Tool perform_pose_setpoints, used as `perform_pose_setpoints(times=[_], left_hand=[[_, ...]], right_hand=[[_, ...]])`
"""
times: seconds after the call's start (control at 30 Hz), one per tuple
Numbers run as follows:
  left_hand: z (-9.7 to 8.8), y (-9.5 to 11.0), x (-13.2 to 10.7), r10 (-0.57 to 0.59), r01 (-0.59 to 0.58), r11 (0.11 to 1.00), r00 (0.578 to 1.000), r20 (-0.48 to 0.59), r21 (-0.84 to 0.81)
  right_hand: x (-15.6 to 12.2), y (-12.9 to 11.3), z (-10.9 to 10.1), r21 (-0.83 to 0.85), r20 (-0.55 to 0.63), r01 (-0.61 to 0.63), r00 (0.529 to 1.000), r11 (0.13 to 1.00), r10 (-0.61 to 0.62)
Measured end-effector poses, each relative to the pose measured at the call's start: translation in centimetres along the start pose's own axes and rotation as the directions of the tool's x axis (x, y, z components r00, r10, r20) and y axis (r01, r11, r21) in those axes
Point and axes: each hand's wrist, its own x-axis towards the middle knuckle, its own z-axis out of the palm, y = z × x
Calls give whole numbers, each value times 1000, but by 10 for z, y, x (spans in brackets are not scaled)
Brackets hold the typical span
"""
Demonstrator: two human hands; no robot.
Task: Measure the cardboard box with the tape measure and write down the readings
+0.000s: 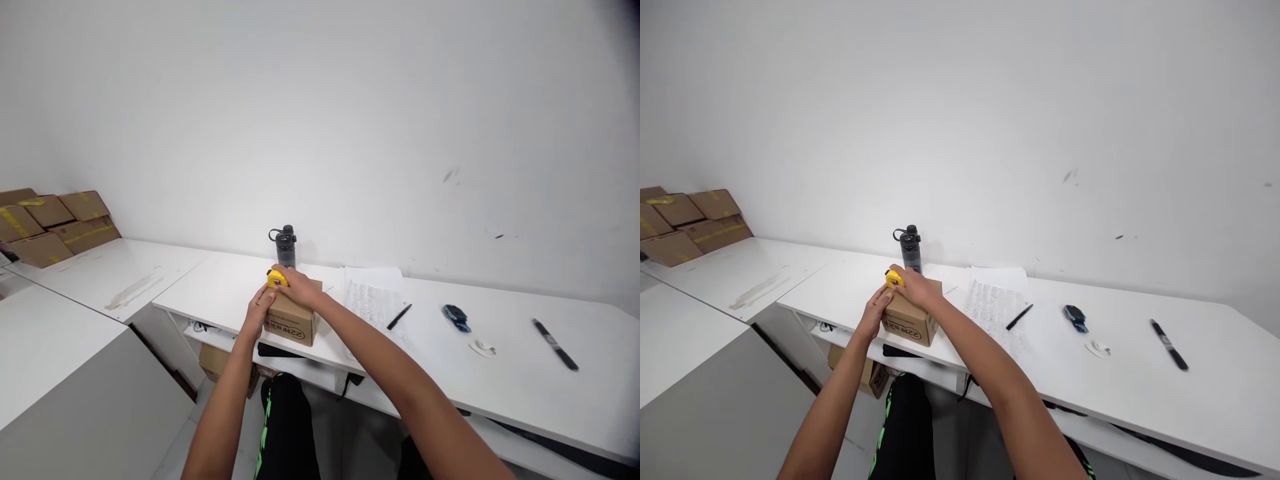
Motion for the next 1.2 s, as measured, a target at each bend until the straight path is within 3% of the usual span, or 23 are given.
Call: perform_pose_setpoints(times=[0.1, 0.23, 0.33, 0.43, 0.6, 0.9, 1.03, 1.2], left_hand=[[2, 1, -2, 13, -13, 1000, 1000, -14, -8], [5, 5, -1, 16, -16, 1000, 1000, -5, -15], [6, 8, -1, 16, -16, 1000, 1000, 2, -4], [4, 9, -2, 19, -19, 1000, 1000, 5, -7], [1, 5, -6, -6, 6, 1000, 1000, -12, -26], [0, 5, -9, -30, 30, 999, 1000, 0, -29], [1, 2, -9, -34, 33, 999, 999, -6, -27], [3, -1, -3, 4, -4, 1000, 999, -33, -9]], right_hand=[[-12, 1, -11, -39, 25, -44, 999, 998, 45], [-51, 15, -37, -76, 4, -65, 998, 995, 66], [-84, 31, -58, -20, -46, -84, 996, 996, 83], [-99, 41, -71, 52, -49, -76, 996, 996, 79], [-70, 32, -62, 4, -16, -39, 999, 999, 39], [10, -11, -9, -137, 71, -10, 997, 991, 20], [15, -18, -2, -194, 116, -5, 993, 981, 28], [-6, -12, -20, -276, 131, -8, 990, 961, 46]])
